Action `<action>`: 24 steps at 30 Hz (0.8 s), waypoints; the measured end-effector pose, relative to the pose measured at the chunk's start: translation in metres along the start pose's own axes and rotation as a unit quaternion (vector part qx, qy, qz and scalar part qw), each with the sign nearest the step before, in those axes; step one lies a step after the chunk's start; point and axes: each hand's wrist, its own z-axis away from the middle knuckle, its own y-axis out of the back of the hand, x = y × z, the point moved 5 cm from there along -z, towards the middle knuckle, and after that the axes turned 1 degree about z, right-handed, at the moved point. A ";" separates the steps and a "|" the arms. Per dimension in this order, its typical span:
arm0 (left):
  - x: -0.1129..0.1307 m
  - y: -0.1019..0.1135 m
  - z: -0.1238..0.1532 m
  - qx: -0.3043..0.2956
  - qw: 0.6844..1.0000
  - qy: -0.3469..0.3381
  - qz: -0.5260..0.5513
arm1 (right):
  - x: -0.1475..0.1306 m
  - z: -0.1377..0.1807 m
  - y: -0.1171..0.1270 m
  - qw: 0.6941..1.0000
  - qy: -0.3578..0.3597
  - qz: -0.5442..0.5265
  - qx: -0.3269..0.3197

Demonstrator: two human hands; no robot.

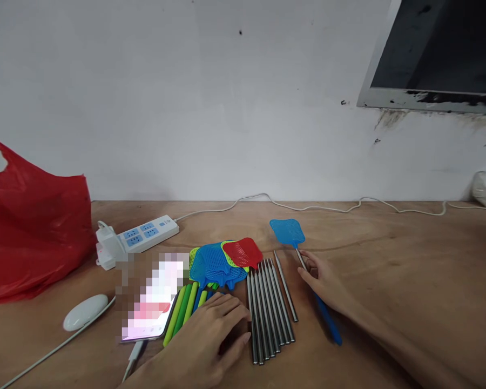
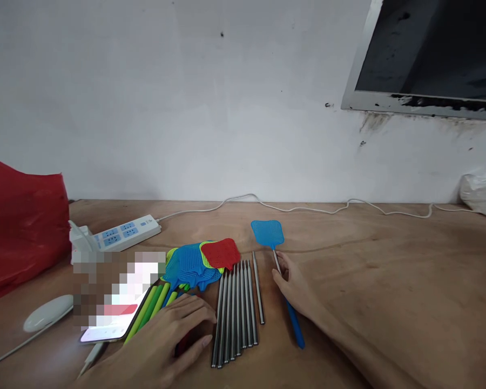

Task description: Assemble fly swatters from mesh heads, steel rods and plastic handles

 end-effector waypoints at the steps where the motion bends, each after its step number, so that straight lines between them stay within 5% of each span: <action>1: 0.000 -0.001 0.000 0.002 1.000 -0.001 0.001 | 0.000 0.000 0.000 1.000 0.008 0.012 0.008; 11: 0.001 0.001 -0.001 -0.006 1.000 0.007 -0.002 | 0.010 -0.001 0.002 0.981 0.076 0.177 -0.033; 18: -0.001 -0.001 0.000 0.001 1.000 0.003 0.000 | 0.005 -0.005 0.018 0.875 0.072 0.477 -0.030; 24: 0.000 0.004 -0.001 0.016 1.000 0.014 -0.013 | -0.002 0.001 0.023 0.827 0.058 0.558 -0.029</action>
